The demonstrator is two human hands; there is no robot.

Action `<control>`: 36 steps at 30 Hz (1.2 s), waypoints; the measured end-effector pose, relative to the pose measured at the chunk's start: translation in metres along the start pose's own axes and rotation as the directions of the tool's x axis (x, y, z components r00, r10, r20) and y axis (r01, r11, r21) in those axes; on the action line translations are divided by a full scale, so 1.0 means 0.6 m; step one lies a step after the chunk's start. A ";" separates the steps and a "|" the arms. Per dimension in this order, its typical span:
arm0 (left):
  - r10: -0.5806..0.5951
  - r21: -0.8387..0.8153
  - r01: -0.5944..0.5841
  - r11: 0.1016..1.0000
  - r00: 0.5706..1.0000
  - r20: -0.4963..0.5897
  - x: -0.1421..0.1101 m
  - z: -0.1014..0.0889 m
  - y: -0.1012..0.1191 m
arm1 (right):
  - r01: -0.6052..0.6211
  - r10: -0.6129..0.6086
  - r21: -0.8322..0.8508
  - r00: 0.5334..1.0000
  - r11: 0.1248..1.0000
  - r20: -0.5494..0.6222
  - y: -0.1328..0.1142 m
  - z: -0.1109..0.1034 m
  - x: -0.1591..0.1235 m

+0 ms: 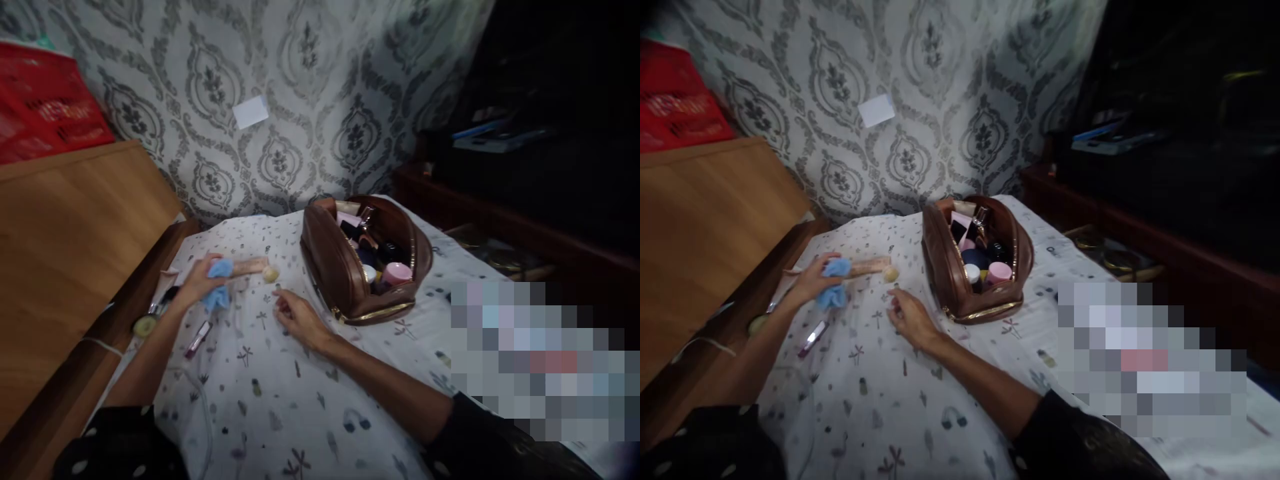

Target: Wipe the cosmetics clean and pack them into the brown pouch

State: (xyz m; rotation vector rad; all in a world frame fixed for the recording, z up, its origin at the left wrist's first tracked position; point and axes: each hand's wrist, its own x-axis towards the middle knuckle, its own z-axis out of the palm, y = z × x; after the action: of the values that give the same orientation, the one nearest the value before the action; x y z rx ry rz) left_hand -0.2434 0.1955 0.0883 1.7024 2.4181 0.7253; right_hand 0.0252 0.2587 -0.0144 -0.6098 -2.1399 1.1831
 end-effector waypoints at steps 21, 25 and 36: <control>0.265 -0.171 -0.262 0.950 0.964 -0.007 -0.134 0.150 0.092 | 0.191 -0.186 -0.112 0.981 0.975 0.050 0.030 0.013 -0.004; 0.293 0.032 -0.299 0.954 0.948 0.123 -0.147 0.149 0.105 | 0.157 -0.155 -0.090 0.987 0.983 0.035 0.023 0.011 -0.006; 0.217 -0.211 -0.229 0.950 0.973 -0.078 -0.155 0.153 0.115 | 0.011 0.025 0.235 0.988 0.972 -0.151 -0.001 0.003 -0.004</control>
State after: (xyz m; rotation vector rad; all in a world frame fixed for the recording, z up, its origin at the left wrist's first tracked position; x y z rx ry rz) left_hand -0.1176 0.1587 0.0196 1.9034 2.1024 1.0366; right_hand 0.0253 0.2557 -0.0151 -0.5817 -1.8373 1.3258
